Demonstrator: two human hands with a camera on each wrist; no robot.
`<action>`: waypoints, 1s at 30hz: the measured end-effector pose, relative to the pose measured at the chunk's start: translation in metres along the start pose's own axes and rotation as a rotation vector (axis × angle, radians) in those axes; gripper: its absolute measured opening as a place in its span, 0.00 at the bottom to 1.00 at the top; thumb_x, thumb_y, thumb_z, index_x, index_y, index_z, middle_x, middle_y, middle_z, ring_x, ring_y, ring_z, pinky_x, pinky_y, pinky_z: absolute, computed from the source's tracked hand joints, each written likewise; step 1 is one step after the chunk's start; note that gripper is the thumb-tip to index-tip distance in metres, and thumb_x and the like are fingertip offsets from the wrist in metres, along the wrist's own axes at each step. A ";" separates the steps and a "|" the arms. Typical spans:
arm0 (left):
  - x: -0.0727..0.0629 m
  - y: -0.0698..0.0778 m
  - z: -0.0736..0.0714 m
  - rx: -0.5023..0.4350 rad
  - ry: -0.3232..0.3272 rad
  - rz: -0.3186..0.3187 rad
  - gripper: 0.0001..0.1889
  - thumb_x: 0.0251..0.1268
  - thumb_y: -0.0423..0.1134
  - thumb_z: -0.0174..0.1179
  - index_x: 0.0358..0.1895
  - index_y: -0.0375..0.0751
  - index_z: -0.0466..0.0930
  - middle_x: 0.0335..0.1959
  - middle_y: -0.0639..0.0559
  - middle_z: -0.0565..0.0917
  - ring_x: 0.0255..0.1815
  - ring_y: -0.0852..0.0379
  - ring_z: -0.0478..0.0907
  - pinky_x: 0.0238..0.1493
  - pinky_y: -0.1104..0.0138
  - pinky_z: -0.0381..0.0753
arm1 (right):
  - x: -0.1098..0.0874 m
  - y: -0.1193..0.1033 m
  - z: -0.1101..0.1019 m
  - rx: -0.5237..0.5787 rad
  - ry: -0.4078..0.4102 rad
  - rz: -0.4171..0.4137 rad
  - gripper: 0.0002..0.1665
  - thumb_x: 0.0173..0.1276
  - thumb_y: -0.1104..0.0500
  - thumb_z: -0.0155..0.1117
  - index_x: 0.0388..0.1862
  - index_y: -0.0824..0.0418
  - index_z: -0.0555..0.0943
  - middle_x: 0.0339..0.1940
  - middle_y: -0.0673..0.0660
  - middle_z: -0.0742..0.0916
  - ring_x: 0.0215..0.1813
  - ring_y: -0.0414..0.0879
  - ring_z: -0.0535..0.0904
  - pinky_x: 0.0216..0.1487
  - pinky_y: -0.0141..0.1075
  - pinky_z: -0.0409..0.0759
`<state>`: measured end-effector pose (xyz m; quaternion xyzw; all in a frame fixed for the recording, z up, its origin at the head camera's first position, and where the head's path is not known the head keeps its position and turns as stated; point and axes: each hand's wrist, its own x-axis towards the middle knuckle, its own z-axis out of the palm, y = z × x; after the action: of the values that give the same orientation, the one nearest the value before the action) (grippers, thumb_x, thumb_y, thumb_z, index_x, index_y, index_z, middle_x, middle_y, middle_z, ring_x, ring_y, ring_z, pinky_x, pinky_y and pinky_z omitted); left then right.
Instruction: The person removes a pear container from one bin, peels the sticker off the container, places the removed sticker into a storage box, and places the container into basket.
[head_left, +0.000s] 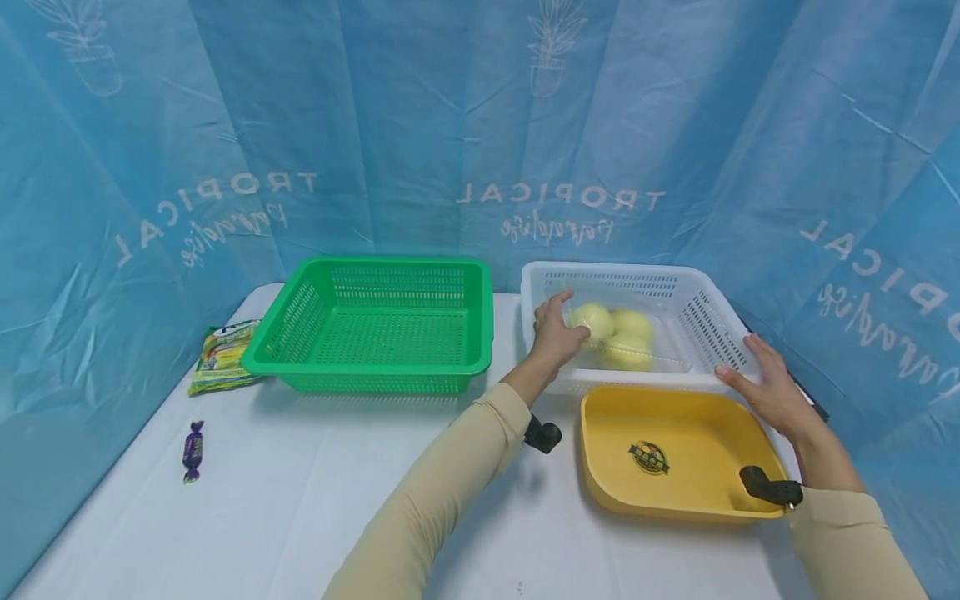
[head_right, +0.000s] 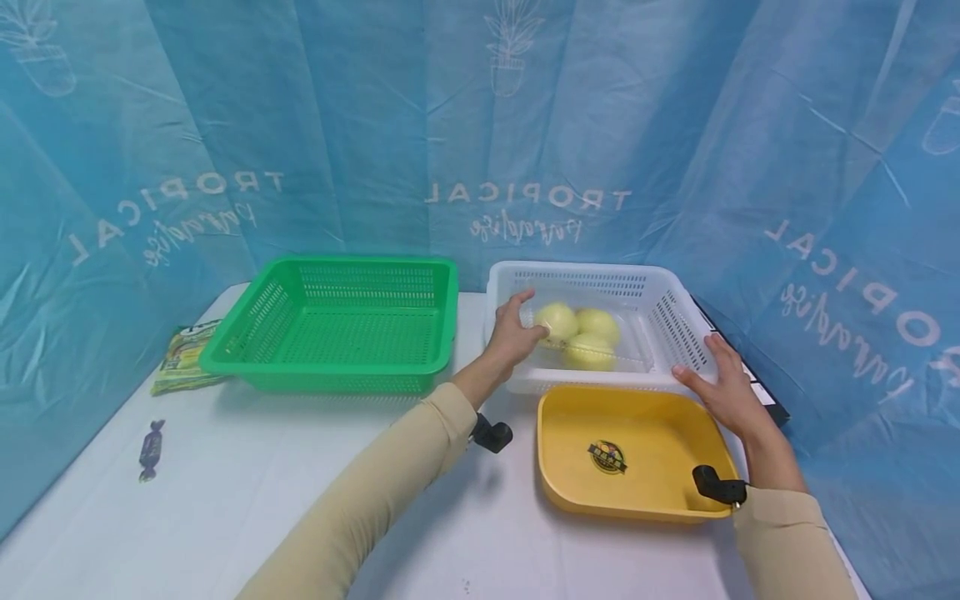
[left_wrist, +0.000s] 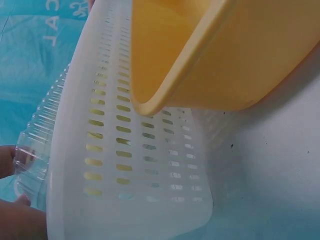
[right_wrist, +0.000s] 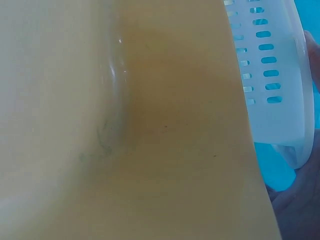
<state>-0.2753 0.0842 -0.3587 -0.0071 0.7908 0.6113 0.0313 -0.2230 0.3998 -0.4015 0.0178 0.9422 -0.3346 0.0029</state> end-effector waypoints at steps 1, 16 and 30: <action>0.000 0.000 0.000 0.010 -0.001 -0.003 0.37 0.56 0.29 0.59 0.70 0.56 0.59 0.73 0.47 0.54 0.70 0.47 0.58 0.59 0.57 0.73 | 0.000 0.000 0.000 -0.002 0.001 -0.001 0.58 0.64 0.35 0.54 0.77 0.51 0.31 0.76 0.65 0.32 0.70 0.80 0.41 0.53 0.78 0.51; -0.001 0.002 0.003 0.158 -0.014 -0.082 0.39 0.56 0.29 0.60 0.71 0.56 0.57 0.68 0.40 0.61 0.59 0.48 0.68 0.46 0.63 0.77 | 0.001 0.000 0.001 0.011 -0.002 0.023 0.58 0.64 0.34 0.55 0.77 0.50 0.30 0.76 0.65 0.32 0.70 0.80 0.42 0.52 0.78 0.52; 0.000 0.004 0.003 0.333 -0.065 -0.067 0.40 0.57 0.31 0.58 0.74 0.53 0.52 0.70 0.40 0.63 0.69 0.44 0.63 0.58 0.57 0.74 | 0.001 0.000 0.001 0.008 0.004 0.021 0.57 0.65 0.36 0.54 0.77 0.49 0.30 0.76 0.65 0.32 0.70 0.80 0.43 0.51 0.78 0.53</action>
<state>-0.2753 0.0878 -0.3560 -0.0086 0.8791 0.4702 0.0780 -0.2239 0.3989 -0.4025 0.0283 0.9407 -0.3381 0.0047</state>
